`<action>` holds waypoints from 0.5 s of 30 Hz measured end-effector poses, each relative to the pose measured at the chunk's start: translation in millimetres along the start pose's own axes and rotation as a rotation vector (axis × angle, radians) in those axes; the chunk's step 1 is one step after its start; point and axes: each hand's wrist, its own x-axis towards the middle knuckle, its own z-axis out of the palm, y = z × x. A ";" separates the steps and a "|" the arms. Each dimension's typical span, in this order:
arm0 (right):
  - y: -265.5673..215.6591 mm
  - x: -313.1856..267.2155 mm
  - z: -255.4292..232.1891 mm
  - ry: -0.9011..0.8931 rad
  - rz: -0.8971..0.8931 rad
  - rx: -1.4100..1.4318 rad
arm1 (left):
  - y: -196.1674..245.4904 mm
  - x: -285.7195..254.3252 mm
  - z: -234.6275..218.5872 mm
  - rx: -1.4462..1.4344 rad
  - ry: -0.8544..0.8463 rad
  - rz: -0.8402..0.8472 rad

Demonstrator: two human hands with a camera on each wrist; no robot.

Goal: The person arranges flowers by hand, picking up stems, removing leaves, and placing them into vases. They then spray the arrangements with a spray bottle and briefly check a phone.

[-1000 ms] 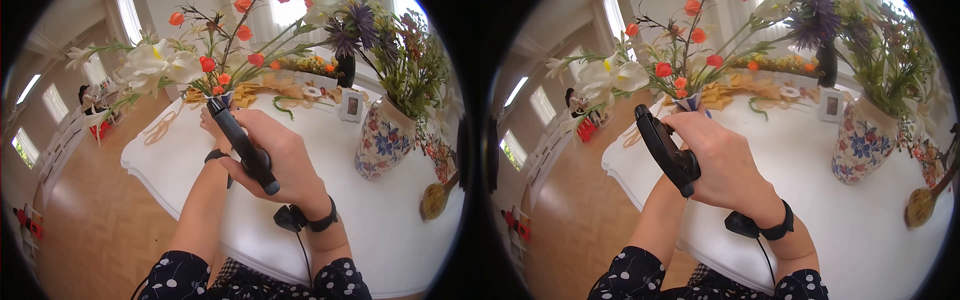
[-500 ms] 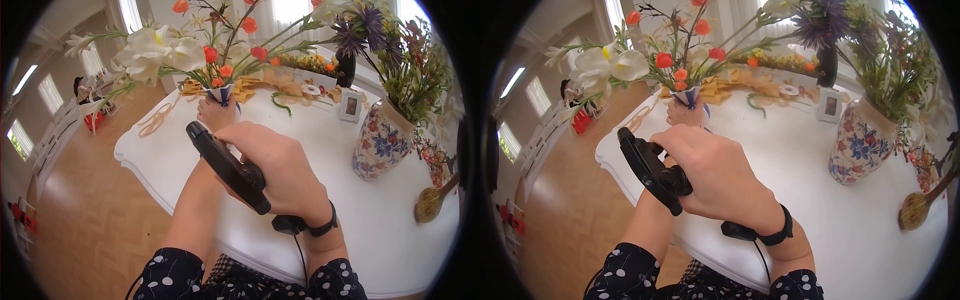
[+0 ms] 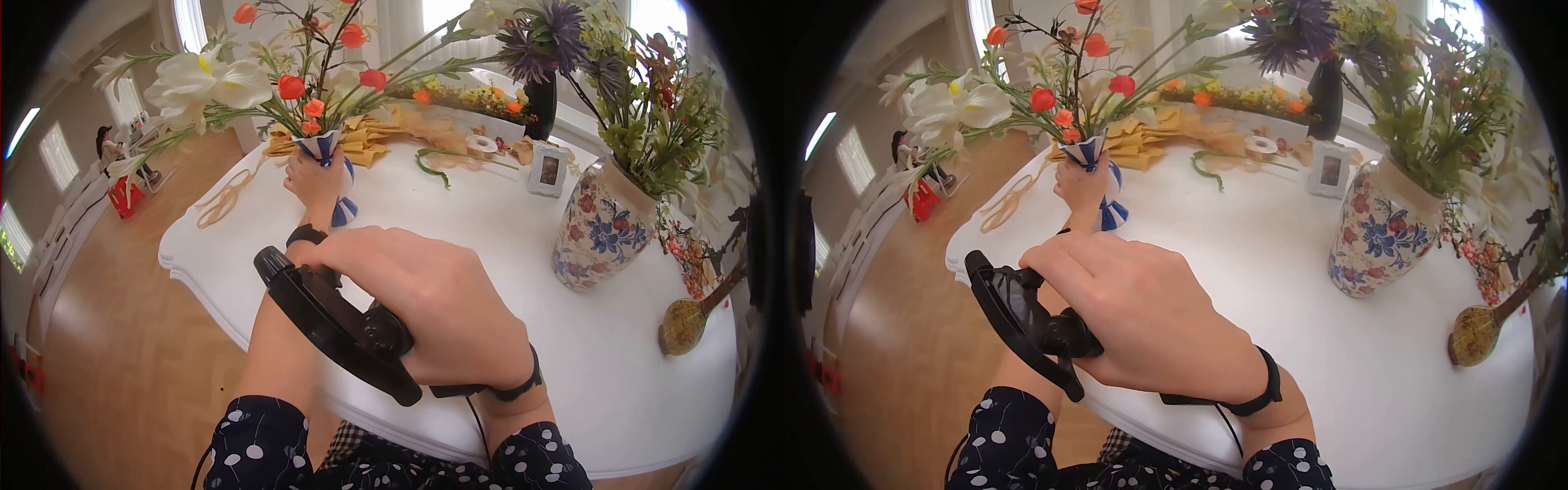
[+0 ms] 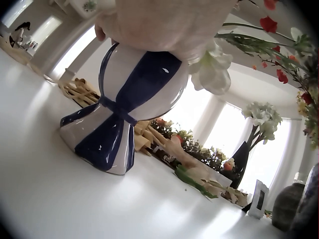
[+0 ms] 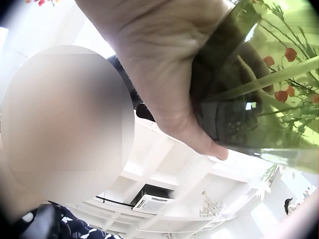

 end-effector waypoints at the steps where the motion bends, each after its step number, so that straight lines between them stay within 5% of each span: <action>1: 1.3 -0.5 0.5 0.008 -0.007 0.011 | -3.6 2.0 3.0 0.001 0.010 0.010; 15: 8.4 7.5 10.8 -0.072 -0.041 -0.072 | -40.2 38.6 20.6 -0.195 -0.212 -0.006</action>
